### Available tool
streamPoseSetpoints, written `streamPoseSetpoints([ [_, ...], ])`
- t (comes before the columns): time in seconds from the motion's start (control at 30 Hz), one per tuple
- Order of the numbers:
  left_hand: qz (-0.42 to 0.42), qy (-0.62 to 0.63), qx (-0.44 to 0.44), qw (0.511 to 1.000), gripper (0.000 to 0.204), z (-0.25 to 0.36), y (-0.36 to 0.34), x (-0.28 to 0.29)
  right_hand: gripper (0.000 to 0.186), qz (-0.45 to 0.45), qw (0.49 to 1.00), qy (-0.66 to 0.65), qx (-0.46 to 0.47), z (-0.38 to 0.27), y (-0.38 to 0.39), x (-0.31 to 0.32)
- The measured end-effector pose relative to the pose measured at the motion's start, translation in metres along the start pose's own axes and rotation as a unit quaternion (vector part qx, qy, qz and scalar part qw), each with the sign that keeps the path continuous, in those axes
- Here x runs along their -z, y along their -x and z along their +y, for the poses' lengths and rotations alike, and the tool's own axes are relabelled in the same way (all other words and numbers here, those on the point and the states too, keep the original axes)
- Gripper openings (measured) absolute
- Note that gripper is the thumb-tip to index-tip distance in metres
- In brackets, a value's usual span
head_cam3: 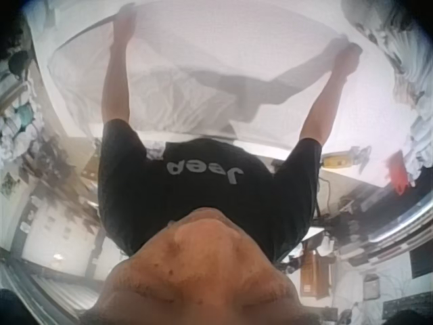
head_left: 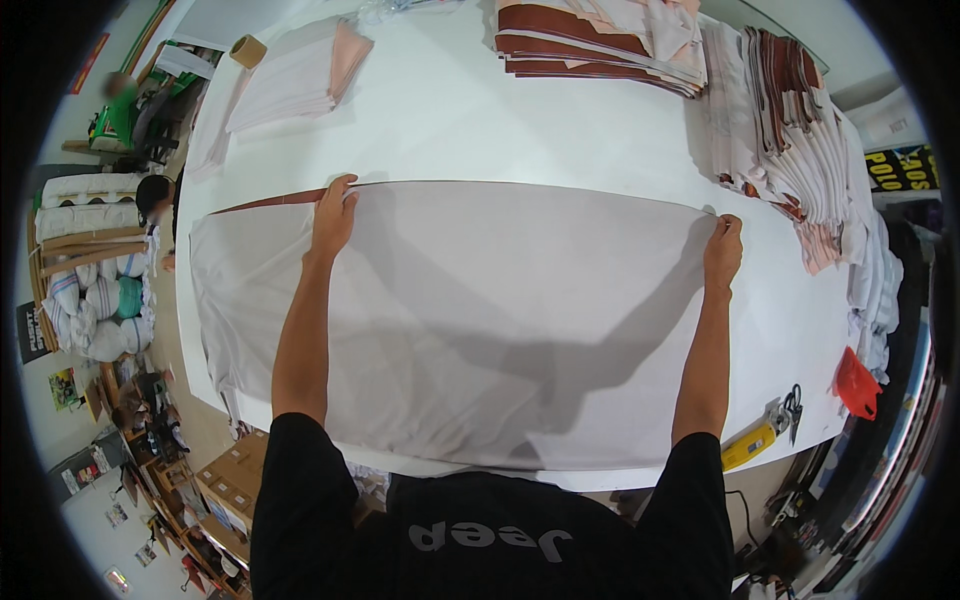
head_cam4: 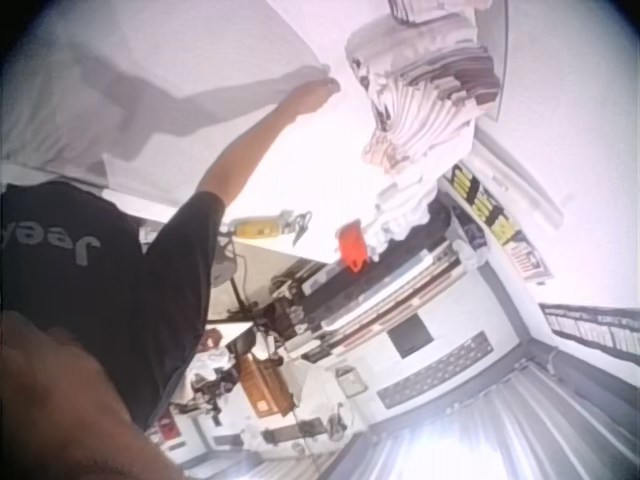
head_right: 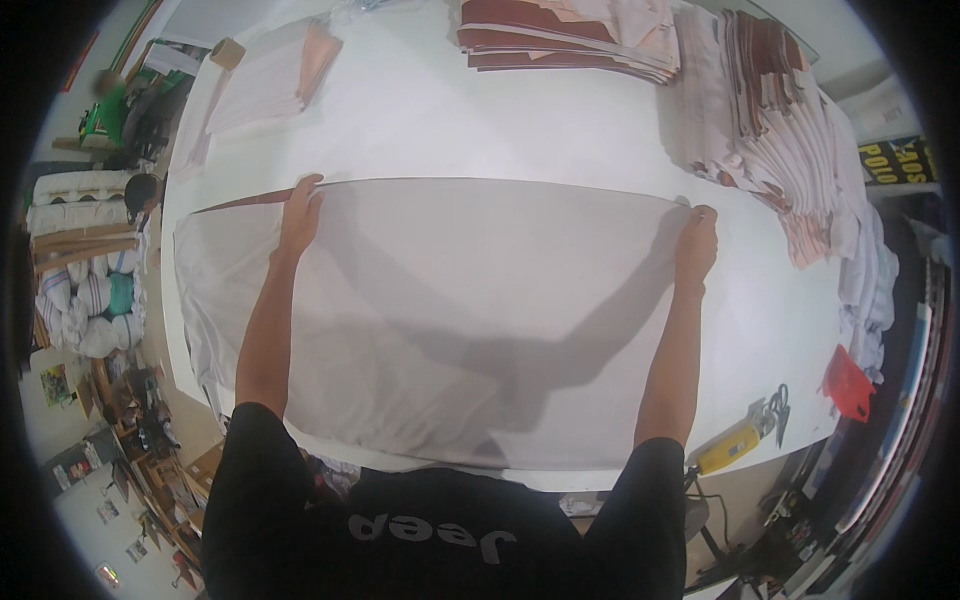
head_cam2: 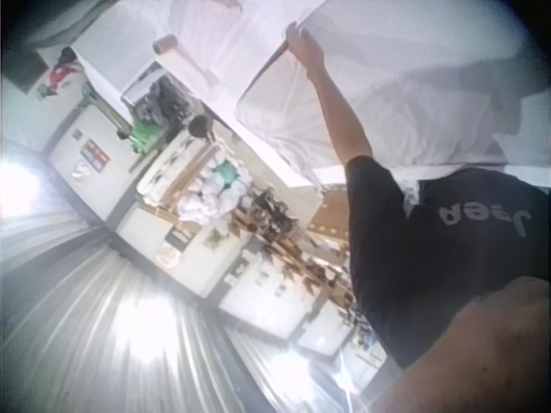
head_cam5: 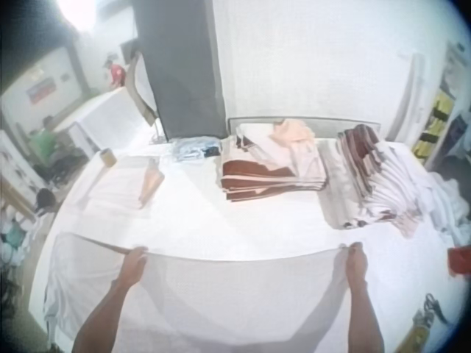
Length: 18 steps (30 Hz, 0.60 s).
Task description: The person lays out a large piece of maroon fabric on a white table, smooths it, and uses a yellow electric fabric cutter to trim the edges into rectangular pieces. The person repeatedly folds and cuts the fabric, stacking the cut pieces on the table.
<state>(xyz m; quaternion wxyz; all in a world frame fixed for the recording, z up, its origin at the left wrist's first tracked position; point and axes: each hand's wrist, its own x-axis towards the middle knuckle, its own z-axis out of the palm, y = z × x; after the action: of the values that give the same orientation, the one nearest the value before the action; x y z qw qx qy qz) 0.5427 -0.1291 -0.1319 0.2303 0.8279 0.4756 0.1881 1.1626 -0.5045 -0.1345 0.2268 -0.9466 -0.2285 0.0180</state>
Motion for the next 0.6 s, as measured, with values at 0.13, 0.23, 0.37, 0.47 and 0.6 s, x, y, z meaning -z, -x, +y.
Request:
streamPoseSetpoints([
  [0.13, -0.003, -0.010, 0.004, 1.000, 0.034, 0.001, -0.003, 0.001, 0.032, 0.009, 1.000, 0.004, 0.008, 0.000, 0.000, -0.002],
  [0.23, -0.006, -0.019, 0.016, 1.000, 0.035, 0.000, -0.005, 0.000, 0.029, 0.017, 1.000, 0.018, 0.016, 0.004, -0.004, -0.005],
  [0.37, -0.002, -0.010, 0.033, 0.999, 0.035, 0.003, -0.007, -0.003, 0.029, 0.023, 0.999, 0.028, 0.024, 0.009, -0.006, -0.009],
  [0.47, -0.004, -0.026, 0.025, 0.999, 0.036, 0.001, -0.008, -0.004, 0.029, 0.033, 0.998, 0.032, 0.039, 0.014, -0.006, -0.009],
  [0.6, 0.003, -0.063, 0.023, 0.998, 0.040, -0.001, -0.007, 0.000, 0.033, -0.020, 1.000, 0.022, -0.007, 0.000, -0.003, -0.002],
])
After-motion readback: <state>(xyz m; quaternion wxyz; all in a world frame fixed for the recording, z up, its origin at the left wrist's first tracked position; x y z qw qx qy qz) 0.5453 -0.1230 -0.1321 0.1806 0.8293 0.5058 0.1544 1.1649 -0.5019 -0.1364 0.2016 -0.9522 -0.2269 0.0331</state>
